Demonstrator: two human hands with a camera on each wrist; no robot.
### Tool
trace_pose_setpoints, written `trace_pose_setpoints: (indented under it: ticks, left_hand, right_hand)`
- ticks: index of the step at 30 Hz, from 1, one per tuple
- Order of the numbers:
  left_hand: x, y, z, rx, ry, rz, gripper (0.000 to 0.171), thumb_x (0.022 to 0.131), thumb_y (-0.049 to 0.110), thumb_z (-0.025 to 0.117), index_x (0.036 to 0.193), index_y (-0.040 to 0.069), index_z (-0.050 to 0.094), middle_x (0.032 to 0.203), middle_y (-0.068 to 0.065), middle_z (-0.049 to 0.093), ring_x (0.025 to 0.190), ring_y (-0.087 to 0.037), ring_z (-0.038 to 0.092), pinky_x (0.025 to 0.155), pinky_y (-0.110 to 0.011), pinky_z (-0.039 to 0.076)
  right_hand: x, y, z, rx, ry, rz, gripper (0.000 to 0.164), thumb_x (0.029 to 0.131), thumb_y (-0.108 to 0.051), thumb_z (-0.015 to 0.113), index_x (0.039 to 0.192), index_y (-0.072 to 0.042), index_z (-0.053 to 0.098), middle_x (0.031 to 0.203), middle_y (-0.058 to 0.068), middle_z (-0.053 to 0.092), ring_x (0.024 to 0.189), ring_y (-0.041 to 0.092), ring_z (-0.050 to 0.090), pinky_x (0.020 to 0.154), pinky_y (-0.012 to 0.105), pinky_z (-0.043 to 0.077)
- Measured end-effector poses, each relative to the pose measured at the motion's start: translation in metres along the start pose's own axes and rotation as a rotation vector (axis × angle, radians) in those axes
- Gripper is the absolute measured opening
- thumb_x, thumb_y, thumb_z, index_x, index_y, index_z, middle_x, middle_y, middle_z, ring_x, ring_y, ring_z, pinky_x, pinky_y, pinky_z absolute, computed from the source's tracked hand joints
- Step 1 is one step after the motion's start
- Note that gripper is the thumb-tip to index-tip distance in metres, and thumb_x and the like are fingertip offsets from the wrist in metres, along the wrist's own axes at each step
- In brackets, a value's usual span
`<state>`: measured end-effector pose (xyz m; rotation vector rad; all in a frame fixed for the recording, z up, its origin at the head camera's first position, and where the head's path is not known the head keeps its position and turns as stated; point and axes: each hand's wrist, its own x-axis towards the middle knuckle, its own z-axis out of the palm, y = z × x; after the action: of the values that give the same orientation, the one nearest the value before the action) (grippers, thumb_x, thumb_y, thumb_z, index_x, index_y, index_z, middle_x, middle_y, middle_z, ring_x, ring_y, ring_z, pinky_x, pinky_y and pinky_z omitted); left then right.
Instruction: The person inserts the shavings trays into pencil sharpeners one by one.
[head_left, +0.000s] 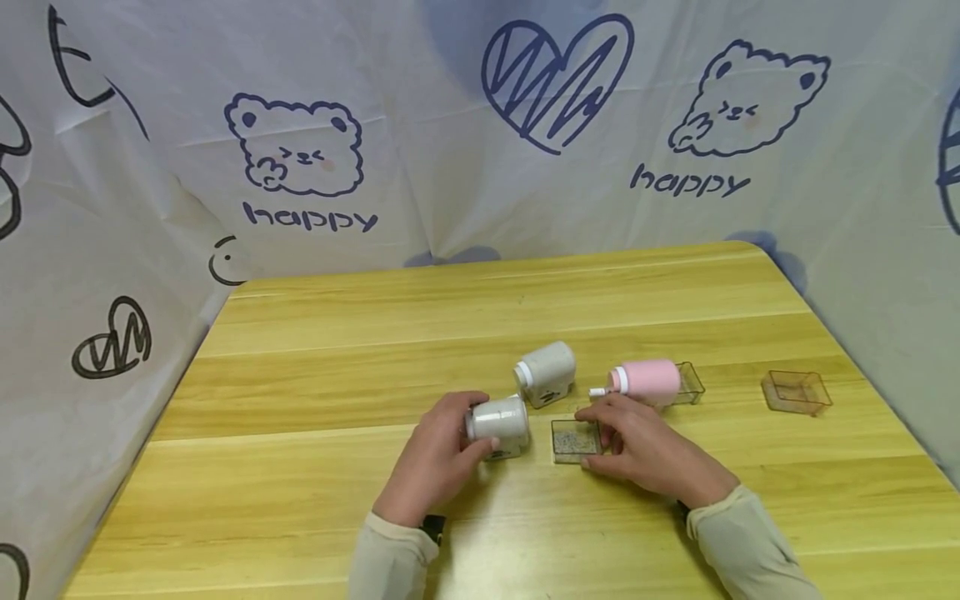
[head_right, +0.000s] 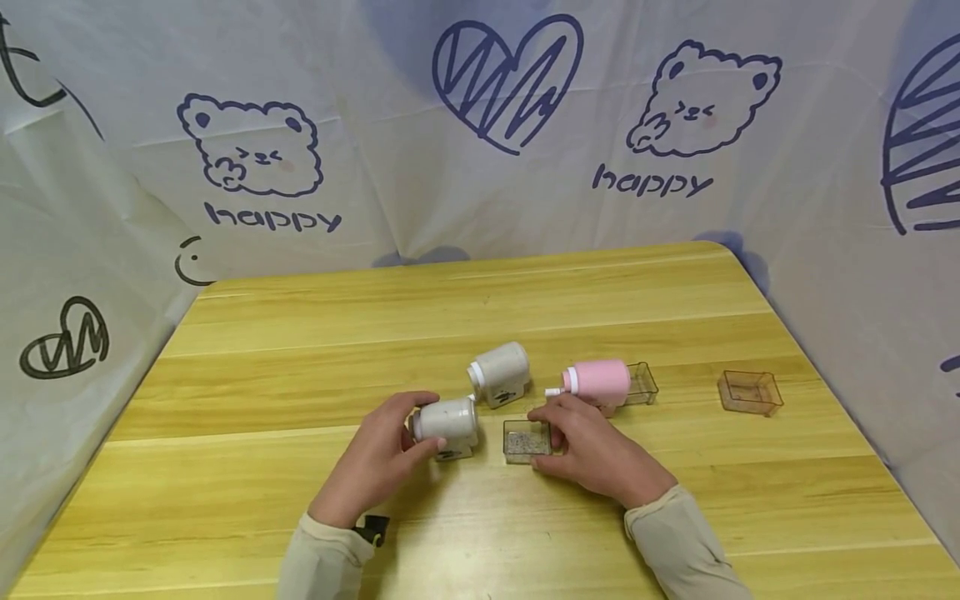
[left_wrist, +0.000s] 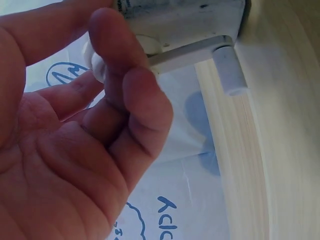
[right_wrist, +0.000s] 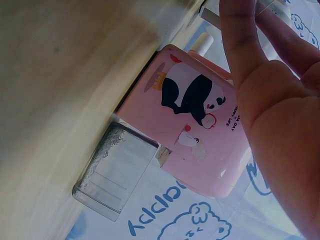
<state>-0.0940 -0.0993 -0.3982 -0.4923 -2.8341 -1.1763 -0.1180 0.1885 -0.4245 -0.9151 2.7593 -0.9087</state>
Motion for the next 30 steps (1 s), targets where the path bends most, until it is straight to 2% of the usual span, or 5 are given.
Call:
trace_pose_setpoints:
  ticks: [9, 15, 19, 22, 30]
  left_hand:
    - [0.0010, 0.0018, 0.0004, 0.005, -0.018, -0.024, 0.048, 0.085, 0.022, 0.071, 0.126, 0.005, 0.054, 0.112, -0.008, 0.056, 0.079, -0.015, 0.050, 0.068, -0.029, 0.046]
    - [-0.0007, 0.0007, 0.0016, 0.008, -0.037, -0.011, 0.058, 0.083, 0.021, 0.073, 0.134, 0.007, 0.049, 0.123, -0.010, 0.055, 0.092, -0.017, 0.052, 0.077, -0.033, 0.047]
    - [-0.0008, -0.0005, 0.0037, 0.035, -0.029, 0.024, 0.056, 0.083, 0.016, 0.073, 0.134, 0.011, 0.051, 0.125, -0.008, 0.057, 0.101, -0.019, 0.054, 0.084, -0.038, 0.047]
    - [-0.0006, -0.0004, 0.0049, 0.050, -0.020, 0.024, 0.053, 0.083, 0.015, 0.072, 0.133, 0.012, 0.053, 0.124, -0.007, 0.058, 0.104, -0.020, 0.055, 0.087, -0.040, 0.046]
    - [-0.0013, 0.0016, 0.0054, 0.030, -0.050, -0.015, 0.060, 0.081, 0.021, 0.074, 0.135, 0.012, 0.051, 0.122, -0.007, 0.057, 0.092, -0.016, 0.053, 0.077, -0.033, 0.047]
  right_hand:
    - [0.0010, 0.0002, 0.0002, -0.007, 0.002, -0.003, 0.048, 0.082, -0.030, 0.074, 0.122, -0.007, 0.061, 0.096, -0.001, 0.050, 0.075, 0.008, 0.048, 0.065, 0.024, 0.045]
    - [0.0007, 0.0002, 0.0002, -0.001, -0.002, 0.000, 0.049, 0.083, -0.031, 0.074, 0.123, -0.006, 0.060, 0.096, 0.000, 0.050, 0.076, 0.007, 0.047, 0.065, 0.024, 0.045]
    - [0.0006, 0.0000, 0.0005, -0.005, 0.001, -0.007, 0.051, 0.082, -0.031, 0.074, 0.124, -0.005, 0.060, 0.101, 0.001, 0.051, 0.076, 0.007, 0.047, 0.066, 0.024, 0.045]
    - [0.0005, -0.0003, 0.0002, -0.009, -0.002, -0.007, 0.051, 0.082, -0.031, 0.074, 0.124, -0.005, 0.059, 0.099, 0.001, 0.050, 0.076, 0.006, 0.047, 0.066, 0.024, 0.045]
    - [0.0010, -0.0009, -0.0003, -0.024, -0.015, 0.000, 0.052, 0.083, -0.030, 0.073, 0.126, -0.005, 0.058, 0.095, -0.001, 0.048, 0.075, 0.005, 0.046, 0.067, 0.025, 0.044]
